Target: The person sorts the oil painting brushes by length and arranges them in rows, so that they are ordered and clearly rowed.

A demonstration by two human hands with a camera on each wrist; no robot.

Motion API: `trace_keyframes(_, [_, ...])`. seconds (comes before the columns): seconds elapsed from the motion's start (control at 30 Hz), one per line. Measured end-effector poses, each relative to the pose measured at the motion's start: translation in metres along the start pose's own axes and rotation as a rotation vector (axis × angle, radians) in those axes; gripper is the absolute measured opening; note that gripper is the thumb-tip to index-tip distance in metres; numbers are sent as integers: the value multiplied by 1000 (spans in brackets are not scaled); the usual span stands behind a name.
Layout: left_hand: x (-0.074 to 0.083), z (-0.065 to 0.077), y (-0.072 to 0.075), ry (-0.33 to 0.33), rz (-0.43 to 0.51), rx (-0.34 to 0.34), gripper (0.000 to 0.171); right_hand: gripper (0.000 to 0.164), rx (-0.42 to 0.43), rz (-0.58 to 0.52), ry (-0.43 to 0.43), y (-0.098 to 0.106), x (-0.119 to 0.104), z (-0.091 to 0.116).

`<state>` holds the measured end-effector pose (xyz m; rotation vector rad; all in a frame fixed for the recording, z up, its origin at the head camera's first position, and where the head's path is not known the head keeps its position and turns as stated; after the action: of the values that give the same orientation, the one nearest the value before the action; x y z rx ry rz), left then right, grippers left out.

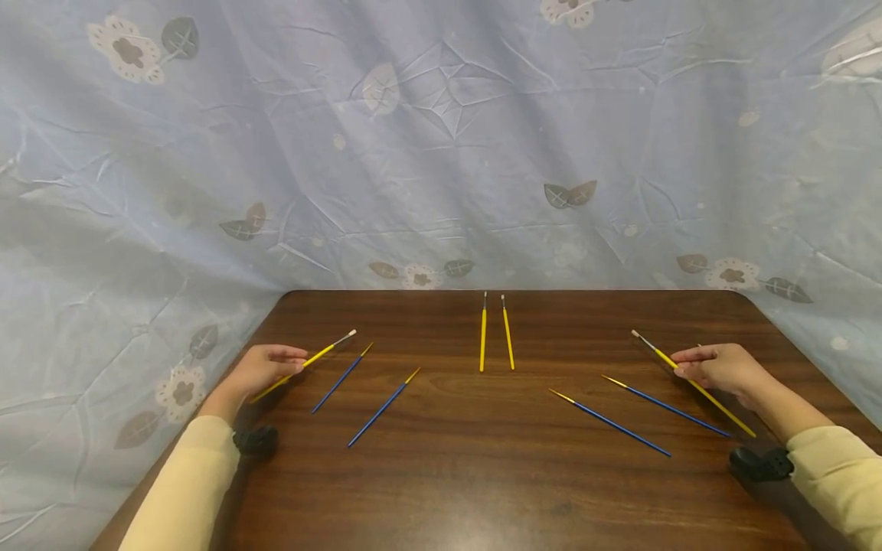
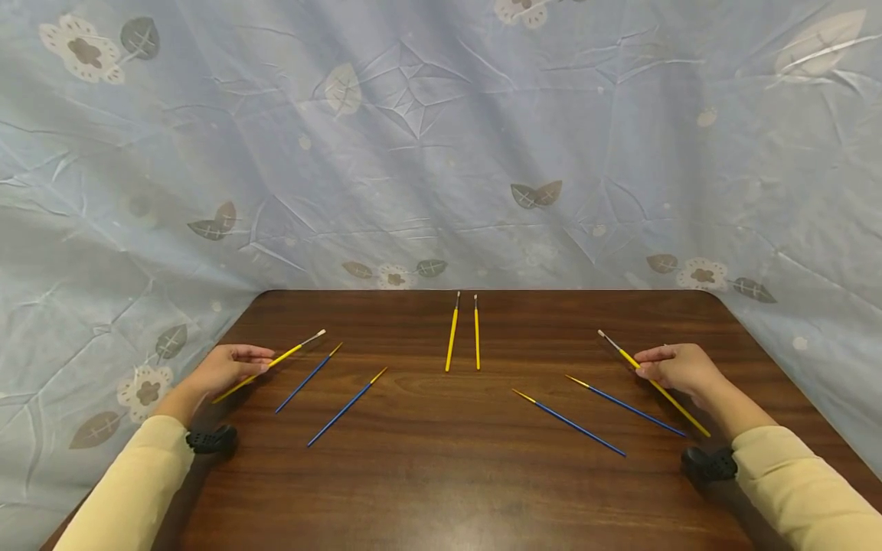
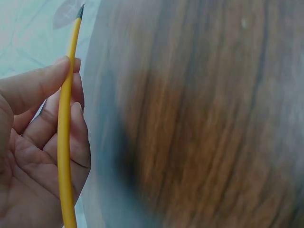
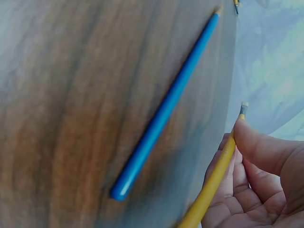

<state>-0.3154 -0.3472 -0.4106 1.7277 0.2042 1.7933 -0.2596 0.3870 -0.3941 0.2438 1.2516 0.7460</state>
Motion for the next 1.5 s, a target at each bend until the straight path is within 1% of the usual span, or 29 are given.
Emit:
trace_keyframes(0.07, [3, 0, -1, 3, 9, -2, 40, 52, 2, -2, 1, 0, -1, 1])
trace_keyframes(0.23, [13, 0, -5, 34, -4, -14, 40, 54, -4, 1, 5, 1, -6, 1])
trace_keyframes(0.3, [17, 0, -7, 32, -4, -29, 40, 56, -6, 2, 3, 1, -9, 1])
trace_keyframes(0.43, [26, -1, -12, 36, 29, -56, 41, 60, -5, -5, 18, -1, -15, 1])
trace_keyframes(0.53, [32, -1, -17, 38, 75, -70, 41, 60, 0, 7, 35, -3, -19, 0])
trace_keyframes(0.67, [39, -5, -24, 2, 109, -71, 39, 60, 4, 4, 40, -7, -24, -1])
trace_keyframes(0.77, [47, -11, -30, -29, 129, -76, 38, 59, 2, -26, 42, -9, -28, -2])
trace_keyframes(0.9, [59, -17, -37, -66, 160, -110, 42, 60, -6, -46, 49, -10, -34, -2])
trace_keyframes(1.03, [70, -21, -48, -82, 185, -148, 46, 60, -11, -44, 59, -13, -40, -3])
trace_keyframes(1.2, [85, -27, -64, -94, 223, -179, 44, 60, -12, -37, 68, -16, -48, -7])
trace_keyframes(1.27, [90, -29, -71, -90, 241, -183, 44, 60, -13, -43, 70, -19, -51, -9])
trace_keyframes(1.37, [98, -32, -82, -82, 278, -200, 43, 58, -23, -84, 72, -24, -55, -13])
trace_keyframes(1.5, [107, -37, -97, -74, 335, -220, 43, 57, -49, -170, 80, -32, -62, -18])
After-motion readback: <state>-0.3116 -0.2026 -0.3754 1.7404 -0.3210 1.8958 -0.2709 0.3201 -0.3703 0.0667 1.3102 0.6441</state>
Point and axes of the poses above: each hand's wrist, its own z-axis away from the middle knuckle, its own y-axis out of the back of the hand, x = y × z, the point moved 2 cm from there along -z, towards the middle knuckle, and after that the axes turned 11 degrees about -x, right-handed, at the moved point
